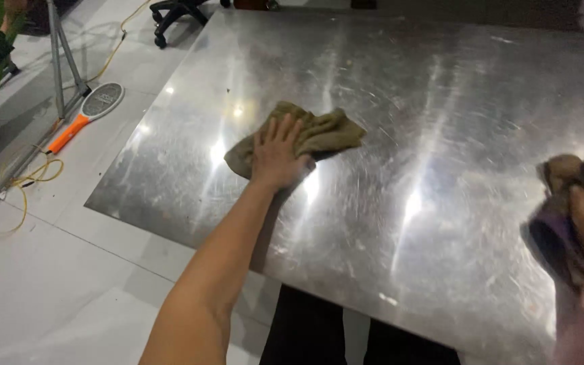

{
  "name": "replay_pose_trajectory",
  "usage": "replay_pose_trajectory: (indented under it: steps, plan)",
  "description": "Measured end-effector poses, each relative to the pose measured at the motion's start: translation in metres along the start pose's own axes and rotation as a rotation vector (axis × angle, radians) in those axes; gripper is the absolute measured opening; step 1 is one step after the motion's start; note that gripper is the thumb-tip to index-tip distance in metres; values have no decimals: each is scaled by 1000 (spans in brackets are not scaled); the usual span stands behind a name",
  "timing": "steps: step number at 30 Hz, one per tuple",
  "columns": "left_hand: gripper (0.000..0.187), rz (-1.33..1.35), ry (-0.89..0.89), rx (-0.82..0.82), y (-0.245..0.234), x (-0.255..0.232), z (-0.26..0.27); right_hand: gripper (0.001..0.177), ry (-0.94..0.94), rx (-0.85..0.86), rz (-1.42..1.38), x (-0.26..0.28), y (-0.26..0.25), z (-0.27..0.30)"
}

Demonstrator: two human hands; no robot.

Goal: The person wipes a large stainless steel table using two cloths, one in each hand. They move the cloths across the surface in overlapping strokes, covering the entire tabletop area repeatedly.

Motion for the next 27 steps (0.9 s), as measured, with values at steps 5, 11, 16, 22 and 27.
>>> replay_pose_trajectory:
  steps: [5, 11, 16, 22, 27]
  plan:
    - [80, -149, 220, -95, 32, -32, 47, 41, -103, -97, 302, 52, -19, 12]
    - [81, -90, 253, -70, 21, -31, 36, 43, -127, -116, 302, 34, -16, 7]
    - [79, -33, 105, -33, 20, 0, -49, 43, -99, -103, 232, 43, -14, 8]
    - [76, -85, -47, -40, 16, 19, -176, 43, 39, -136, 406, 75, -24, 9]
    - [69, -61, -118, 63, 12, -8, -249, 45, -11, -249, 950, 90, -30, 12]
Point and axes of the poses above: each hand's wrist, its own z-axis away from the middle knuckle, its own y-axis out of the palm, x = y × z, the point moved 1 cm from there along -z, towards the middle knuckle, and after that the axes turned 12 degrees about y, right-handed, at the moved point
